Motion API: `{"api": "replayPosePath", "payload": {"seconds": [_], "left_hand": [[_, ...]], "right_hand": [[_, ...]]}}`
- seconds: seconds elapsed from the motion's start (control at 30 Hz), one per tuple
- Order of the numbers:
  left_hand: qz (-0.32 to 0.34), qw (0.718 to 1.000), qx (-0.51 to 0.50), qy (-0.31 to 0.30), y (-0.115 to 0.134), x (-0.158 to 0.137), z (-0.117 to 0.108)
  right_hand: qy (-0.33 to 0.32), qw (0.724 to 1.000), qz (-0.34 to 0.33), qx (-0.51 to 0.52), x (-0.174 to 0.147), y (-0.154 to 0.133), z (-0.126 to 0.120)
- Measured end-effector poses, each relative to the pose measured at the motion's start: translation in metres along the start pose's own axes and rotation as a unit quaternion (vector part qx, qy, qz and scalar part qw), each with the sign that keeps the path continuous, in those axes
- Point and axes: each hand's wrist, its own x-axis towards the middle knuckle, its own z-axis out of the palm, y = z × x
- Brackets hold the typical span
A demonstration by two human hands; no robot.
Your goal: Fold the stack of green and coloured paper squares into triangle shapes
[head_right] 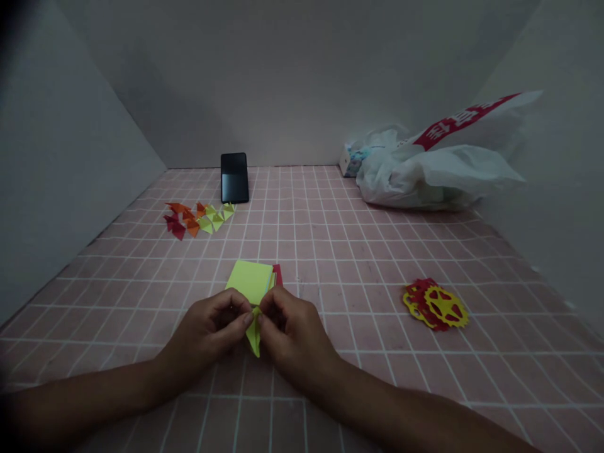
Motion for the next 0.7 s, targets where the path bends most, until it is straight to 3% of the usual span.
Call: {"api": "replayPosePath", "payload": {"seconds": [0.27, 0.47, 0.7], "left_hand": [[0.044, 0.997, 0.060, -0.016, 0.0009, 0.0011, -0.0013], [0.050, 0.995, 0.083, -0.010, 0.0009, -0.0003, 0.0003], [0.025, 0.999, 0.034, -0.014, -0.0004, -0.0014, 0.0000]], "right_hand": [[0.011, 0.986, -0.073, -0.150, -0.0041, -0.0011, 0.0027], [0.026, 0.974, -0.108, -0.196, -0.0081, 0.0002, 0.0026], [0.041, 0.956, -0.189, -0.218, -0.0084, 0.0039, 0.0047]]}}
